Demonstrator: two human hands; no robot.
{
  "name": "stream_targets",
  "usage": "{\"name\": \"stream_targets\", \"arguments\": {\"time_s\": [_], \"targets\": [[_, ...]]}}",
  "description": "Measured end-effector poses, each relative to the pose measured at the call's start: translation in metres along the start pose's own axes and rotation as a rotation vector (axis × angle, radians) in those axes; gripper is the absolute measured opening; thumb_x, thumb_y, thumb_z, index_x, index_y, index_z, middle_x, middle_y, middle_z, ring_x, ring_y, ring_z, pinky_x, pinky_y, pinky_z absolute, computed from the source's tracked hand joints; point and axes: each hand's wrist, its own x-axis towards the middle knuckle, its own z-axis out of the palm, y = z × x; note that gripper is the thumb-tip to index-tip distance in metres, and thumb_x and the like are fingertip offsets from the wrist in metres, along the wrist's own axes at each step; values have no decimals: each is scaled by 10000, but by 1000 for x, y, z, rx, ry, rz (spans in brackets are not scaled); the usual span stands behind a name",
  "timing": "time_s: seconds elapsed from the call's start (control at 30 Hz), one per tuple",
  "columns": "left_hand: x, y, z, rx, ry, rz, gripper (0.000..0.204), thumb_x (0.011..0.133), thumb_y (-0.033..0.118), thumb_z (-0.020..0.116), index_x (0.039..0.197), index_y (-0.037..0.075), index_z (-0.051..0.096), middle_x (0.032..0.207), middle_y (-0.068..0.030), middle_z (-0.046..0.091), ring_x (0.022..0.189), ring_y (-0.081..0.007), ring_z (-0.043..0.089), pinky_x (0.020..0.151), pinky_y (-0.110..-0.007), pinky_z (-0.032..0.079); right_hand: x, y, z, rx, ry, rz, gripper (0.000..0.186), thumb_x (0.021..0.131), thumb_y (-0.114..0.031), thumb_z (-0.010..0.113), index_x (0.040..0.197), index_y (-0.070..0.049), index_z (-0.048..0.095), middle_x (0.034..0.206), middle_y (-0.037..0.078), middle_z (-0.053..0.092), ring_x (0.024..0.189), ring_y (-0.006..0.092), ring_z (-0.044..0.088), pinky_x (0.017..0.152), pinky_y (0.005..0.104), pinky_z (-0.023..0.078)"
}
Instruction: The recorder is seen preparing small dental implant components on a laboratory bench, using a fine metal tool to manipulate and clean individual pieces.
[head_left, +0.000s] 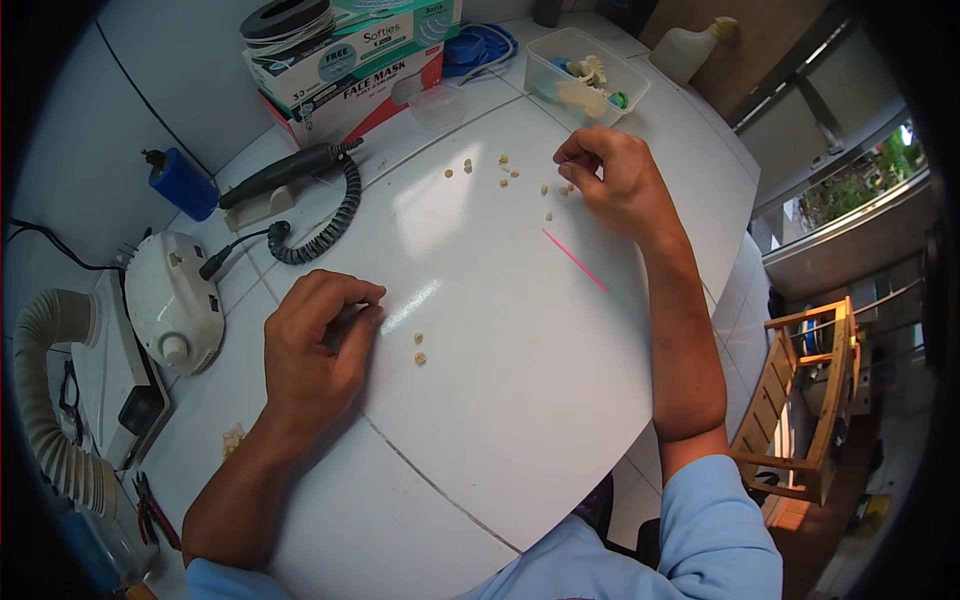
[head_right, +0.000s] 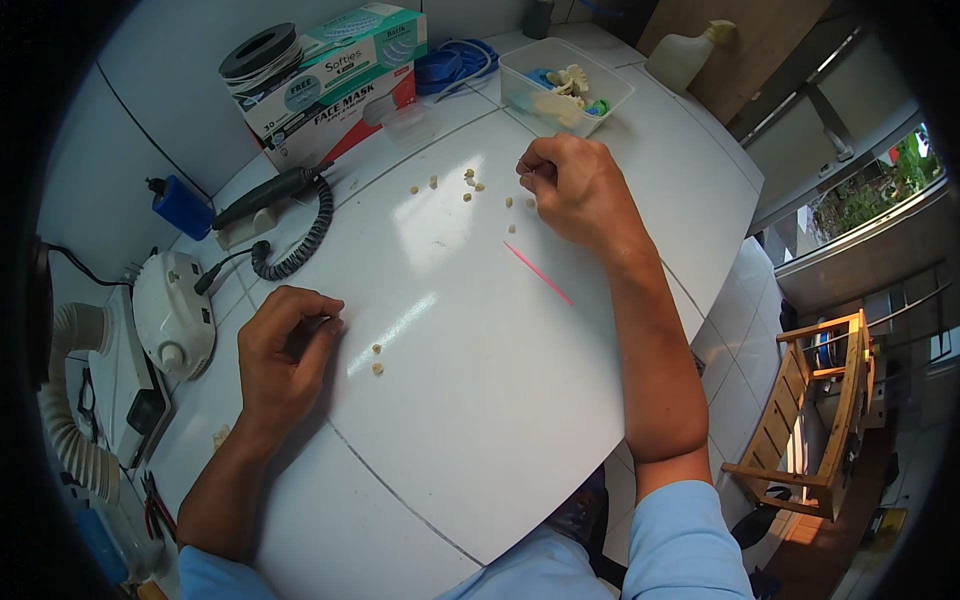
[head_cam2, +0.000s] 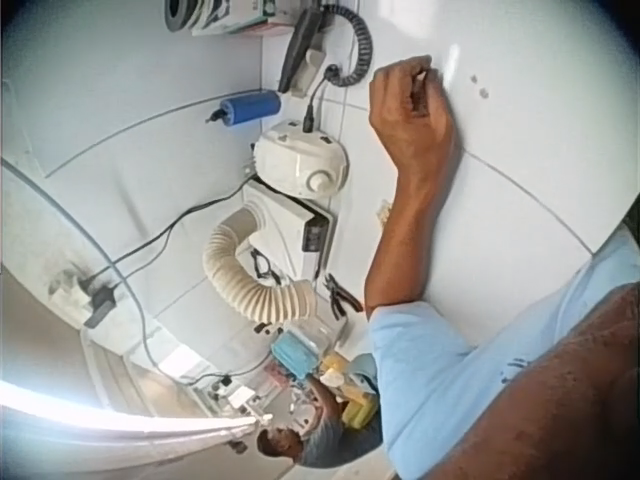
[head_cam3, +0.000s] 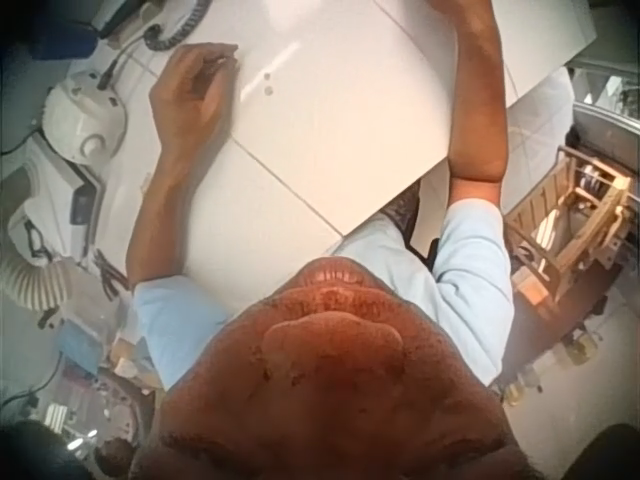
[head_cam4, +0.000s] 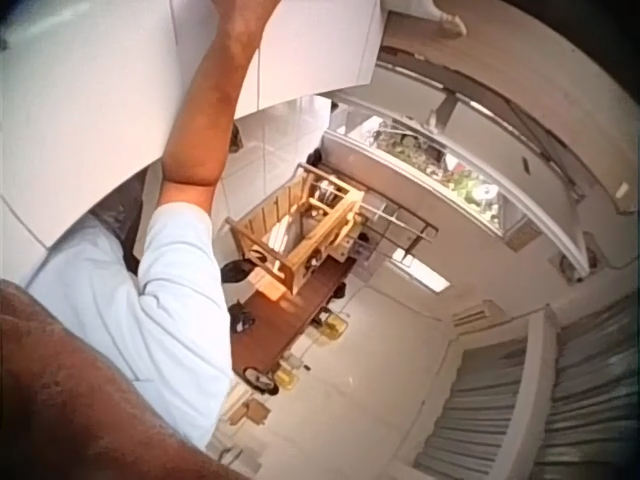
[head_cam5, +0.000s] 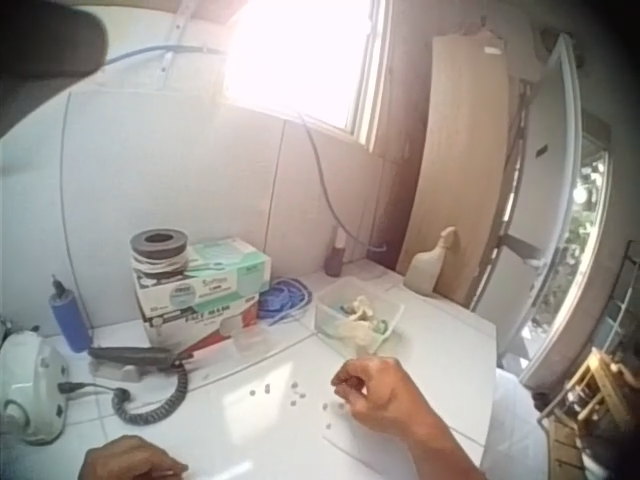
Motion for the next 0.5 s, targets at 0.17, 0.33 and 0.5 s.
{"name": "stream_targets", "arguments": {"time_s": [0.17,0.33,0.5], "targets": [[-1,-3,1,96,-14,55,194,872,-122,787,1031,-11,785,985,-110,751,899,-204,723,772,-325,585,-1,-7,-3,-121,-99,17,146,909,-57,835,1049,-33,871,978,164,795,900,279,775,869,395,618],[-1,0,3,108,-15,76,185,865,-112,805,1004,9,810,959,-90,763,914,-218,714,757,-320,583,-1,-6,4,-106,-111,-31,181,873,-86,883,1050,-49,882,971,159,800,904,281,775,872,394,618],[-2,-2,4,105,-46,120,176,881,-78,823,1017,33,836,977,-86,776,934,-220,712,760,-335,593,-2,-5,11,-134,-117,-49,165,877,-78,882,1039,-43,880,957,159,805,905,292,789,876,403,621]]}}
